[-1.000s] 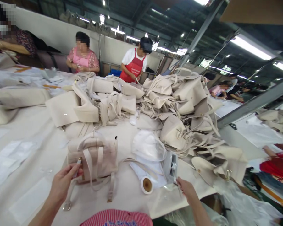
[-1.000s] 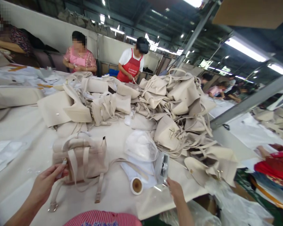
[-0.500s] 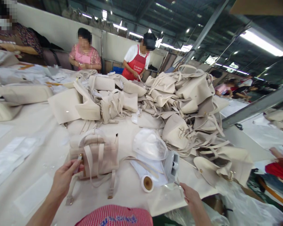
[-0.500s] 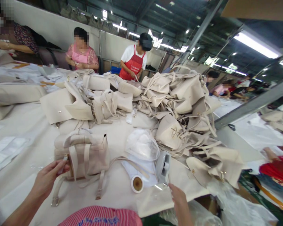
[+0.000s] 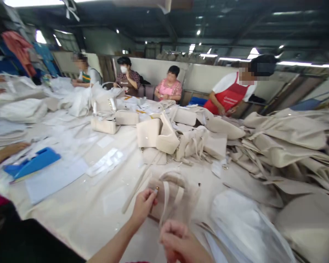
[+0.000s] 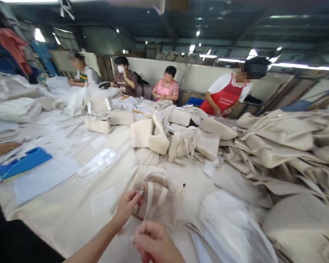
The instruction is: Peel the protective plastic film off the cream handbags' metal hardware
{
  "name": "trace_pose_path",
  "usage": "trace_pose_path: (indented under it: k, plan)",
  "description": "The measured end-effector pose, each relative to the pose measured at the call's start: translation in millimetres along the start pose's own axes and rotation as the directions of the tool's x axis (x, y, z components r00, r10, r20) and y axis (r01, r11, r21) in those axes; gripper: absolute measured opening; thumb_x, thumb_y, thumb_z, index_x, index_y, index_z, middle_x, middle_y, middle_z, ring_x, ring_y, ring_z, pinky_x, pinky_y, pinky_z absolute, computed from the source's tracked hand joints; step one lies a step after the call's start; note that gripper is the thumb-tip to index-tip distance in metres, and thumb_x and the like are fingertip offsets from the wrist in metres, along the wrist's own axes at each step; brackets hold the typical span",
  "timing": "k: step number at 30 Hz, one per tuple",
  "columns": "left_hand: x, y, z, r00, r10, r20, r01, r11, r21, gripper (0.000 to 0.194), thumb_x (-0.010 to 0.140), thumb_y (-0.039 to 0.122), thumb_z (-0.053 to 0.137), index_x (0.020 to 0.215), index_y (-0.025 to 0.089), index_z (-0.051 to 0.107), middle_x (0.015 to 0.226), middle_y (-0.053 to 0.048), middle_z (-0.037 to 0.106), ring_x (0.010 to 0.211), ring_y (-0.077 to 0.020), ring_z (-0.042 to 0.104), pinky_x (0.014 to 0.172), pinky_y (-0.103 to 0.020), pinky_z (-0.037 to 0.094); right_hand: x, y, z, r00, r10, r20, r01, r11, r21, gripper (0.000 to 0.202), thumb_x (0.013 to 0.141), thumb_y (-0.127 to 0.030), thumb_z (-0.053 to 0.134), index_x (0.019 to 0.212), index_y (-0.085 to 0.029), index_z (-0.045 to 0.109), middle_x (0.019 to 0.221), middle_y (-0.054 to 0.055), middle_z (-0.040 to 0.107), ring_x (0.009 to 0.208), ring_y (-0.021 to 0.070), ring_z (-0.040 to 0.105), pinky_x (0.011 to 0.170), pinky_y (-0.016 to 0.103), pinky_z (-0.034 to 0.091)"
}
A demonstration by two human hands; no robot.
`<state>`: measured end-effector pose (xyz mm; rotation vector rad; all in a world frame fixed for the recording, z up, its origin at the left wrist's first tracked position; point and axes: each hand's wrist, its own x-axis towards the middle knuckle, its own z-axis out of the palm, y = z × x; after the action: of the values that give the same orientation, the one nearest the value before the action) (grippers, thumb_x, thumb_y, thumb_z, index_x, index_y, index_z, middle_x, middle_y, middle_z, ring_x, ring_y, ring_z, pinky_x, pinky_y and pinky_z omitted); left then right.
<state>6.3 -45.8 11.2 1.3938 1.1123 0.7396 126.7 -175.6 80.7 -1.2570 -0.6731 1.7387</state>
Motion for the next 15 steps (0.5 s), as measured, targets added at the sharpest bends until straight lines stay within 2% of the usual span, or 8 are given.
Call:
trace_pose_path:
  k: [1, 3, 6, 8, 12, 14, 15]
  plan:
    - [-2.7, -1.1, 0.1, 1.000, 0.004, -0.018, -0.004, 1.000, -0.005, 0.032, 0.075, 0.048, 0.056, 0.059, 0.021, 0.057, 0.054, 0.001, 0.059, 0.056, -0.0163, 0.053, 0.058, -0.028, 0.040, 19.9, -14.7, 15.8, 0.998, -0.026, 0.049, 0.026, 1.000, -0.005, 0.031, 0.065, -0.045, 0.073, 0.060, -0.020, 0.056, 0.045, -0.008, 0.041, 0.040, 0.0049, 0.031, 0.043, 0.021, 0.023]
    - [-9.4, -2.6, -0.5, 0.999, 0.017, -0.042, -0.017, 1.000, -0.001, 0.027, 0.074, 0.043, 0.057, 0.059, 0.020, 0.057, 0.055, 0.001, 0.058, 0.058, -0.0162, 0.052, 0.057, -0.027, 0.038, 50.3, -30.7, 30.7, 0.998, -0.058, -0.020, 0.057, 0.997, -0.055, 0.032, 0.069, -0.046, 0.069, 0.060, -0.020, 0.052, 0.044, -0.010, 0.037, 0.040, 0.0044, 0.025, 0.042, 0.020, 0.018]
    - [-17.9, -1.9, -0.8, 0.999, 0.018, -0.046, -0.016, 0.998, 0.062, 0.026, 0.079, 0.037, 0.052, 0.060, 0.020, 0.057, 0.056, 0.001, 0.058, 0.057, -0.0150, 0.052, 0.057, -0.027, 0.036, 73.3, -29.7, 17.2, 0.986, -0.064, -0.154, 0.039, 0.987, -0.156, 0.035, 0.070, -0.050, 0.067, 0.060, -0.021, 0.051, 0.043, -0.012, 0.030, 0.040, 0.0050, 0.019, 0.041, 0.021, 0.014]
    - [-20.9, 0.5, -0.1, 0.999, 0.022, -0.044, -0.015, 0.991, 0.135, 0.029, 0.084, 0.035, 0.047, 0.060, 0.020, 0.055, 0.056, 0.001, 0.059, 0.056, -0.0146, 0.052, 0.058, -0.026, 0.035, 78.9, -21.9, 1.0, 0.973, -0.083, -0.214, 0.037, 0.976, -0.214, 0.034, 0.070, -0.050, 0.068, 0.060, -0.021, 0.053, 0.044, -0.011, 0.031, 0.041, 0.0060, 0.022, 0.041, 0.022, 0.017]
    - [-23.6, 5.2, 2.1, 0.998, 0.038, -0.058, -0.023, 0.969, 0.247, 0.032, 0.087, 0.034, 0.046, 0.059, 0.021, 0.054, 0.059, -0.001, 0.061, 0.059, -0.0157, 0.056, 0.060, -0.026, 0.035, 84.8, -8.1, -12.8, 0.908, -0.219, -0.357, 0.088, 0.933, -0.348, 0.029, 0.069, -0.050, 0.066, 0.064, -0.021, 0.061, 0.052, -0.005, 0.050, 0.053, 0.0126, 0.044, 0.052, 0.024, 0.035]
    - [-25.1, 5.9, 3.0, 0.997, 0.034, -0.065, -0.014, 0.961, 0.276, 0.030, 0.087, 0.032, 0.046, 0.060, 0.021, 0.054, 0.060, -0.001, 0.062, 0.061, -0.0164, 0.057, 0.060, -0.027, 0.035, 87.3, -5.0, -12.5, 0.892, -0.269, -0.364, 0.103, 0.904, -0.416, 0.030, 0.069, -0.050, 0.064, 0.065, -0.021, 0.064, 0.060, -0.001, 0.060, 0.063, 0.0169, 0.052, 0.060, 0.026, 0.040]
    - [-26.1, 5.7, 3.4, 0.997, 0.034, -0.067, -0.013, 0.957, 0.291, 0.030, 0.087, 0.031, 0.046, 0.061, 0.021, 0.054, 0.061, -0.002, 0.063, 0.061, -0.0167, 0.058, 0.060, -0.027, 0.034, 88.2, -4.3, -12.1, 0.898, -0.275, -0.345, 0.105, 0.893, -0.439, 0.030, 0.070, -0.050, 0.063, 0.065, -0.020, 0.065, 0.063, 0.000, 0.062, 0.066, 0.0180, 0.054, 0.062, 0.026, 0.041]
